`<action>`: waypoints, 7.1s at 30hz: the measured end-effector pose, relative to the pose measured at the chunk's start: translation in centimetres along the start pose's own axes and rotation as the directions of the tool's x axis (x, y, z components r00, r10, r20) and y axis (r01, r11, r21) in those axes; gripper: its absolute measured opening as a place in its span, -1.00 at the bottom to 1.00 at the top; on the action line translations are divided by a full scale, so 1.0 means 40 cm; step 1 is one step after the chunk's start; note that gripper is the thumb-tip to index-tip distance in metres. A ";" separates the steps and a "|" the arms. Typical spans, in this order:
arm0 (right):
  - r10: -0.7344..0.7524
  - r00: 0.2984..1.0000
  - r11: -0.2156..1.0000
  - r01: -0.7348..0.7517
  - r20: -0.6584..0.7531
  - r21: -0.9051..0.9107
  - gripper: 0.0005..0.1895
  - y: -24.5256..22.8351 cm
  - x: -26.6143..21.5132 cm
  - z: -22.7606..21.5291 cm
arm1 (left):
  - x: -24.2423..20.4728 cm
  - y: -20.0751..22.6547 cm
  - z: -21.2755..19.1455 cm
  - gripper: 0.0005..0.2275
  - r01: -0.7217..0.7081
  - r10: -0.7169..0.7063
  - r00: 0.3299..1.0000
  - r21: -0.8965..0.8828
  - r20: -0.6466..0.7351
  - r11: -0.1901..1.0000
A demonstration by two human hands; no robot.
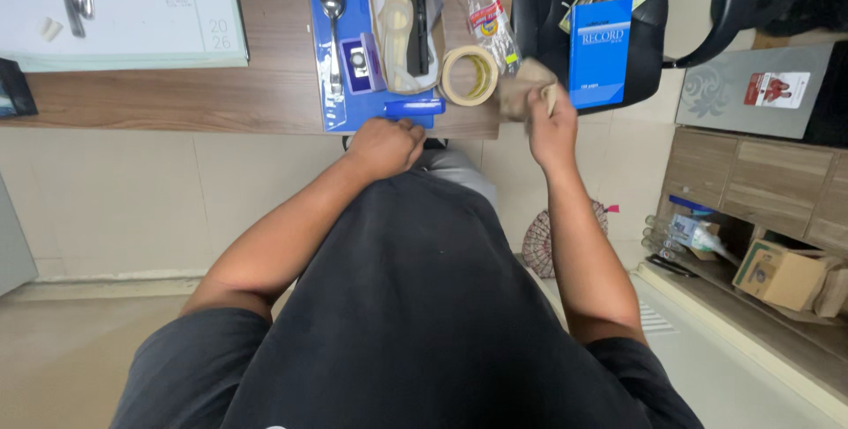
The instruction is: The person wipes forks and a spoon with a cloth, places them into a blue container, and cleans a small electronic circuit board. The person then gathers scraps of paper into the cloth and handles rolls of tape.
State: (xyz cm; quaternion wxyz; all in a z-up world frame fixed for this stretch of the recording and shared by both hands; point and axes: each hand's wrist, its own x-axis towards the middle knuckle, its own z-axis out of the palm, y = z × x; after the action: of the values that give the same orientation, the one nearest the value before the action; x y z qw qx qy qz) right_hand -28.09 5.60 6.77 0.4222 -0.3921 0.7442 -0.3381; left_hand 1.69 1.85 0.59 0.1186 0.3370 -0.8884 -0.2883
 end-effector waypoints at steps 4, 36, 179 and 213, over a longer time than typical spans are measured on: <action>-0.542 0.840 0.753 0.496 0.020 -0.432 -0.67 -0.084 -0.004 0.080 | -0.040 0.012 0.013 -0.80 -0.017 0.019 0.999 -0.062 0.033 0.998; -0.238 0.786 0.853 -0.112 0.571 0.510 -0.68 -0.217 0.047 -0.016 | 0.251 0.338 -0.120 -0.62 0.062 -0.732 0.609 -0.902 -0.304 0.427; 0.067 0.785 0.883 0.241 0.616 -0.402 -0.79 0.098 0.457 -0.132 | 0.437 0.148 0.150 -0.53 0.528 -0.467 0.849 0.419 -0.248 0.738; 0.095 0.845 0.995 -0.066 0.527 -0.074 -0.92 0.313 0.326 0.049 | 0.521 0.189 0.011 -0.23 0.635 -0.626 0.769 0.038 -0.130 0.772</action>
State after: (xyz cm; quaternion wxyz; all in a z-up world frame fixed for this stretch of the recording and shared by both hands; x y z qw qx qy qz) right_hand -34.45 -0.25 -9.20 0.6142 -0.4495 0.6235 -0.1789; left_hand -18.00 -7.28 5.04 0.0500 0.6352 -0.7267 -0.2569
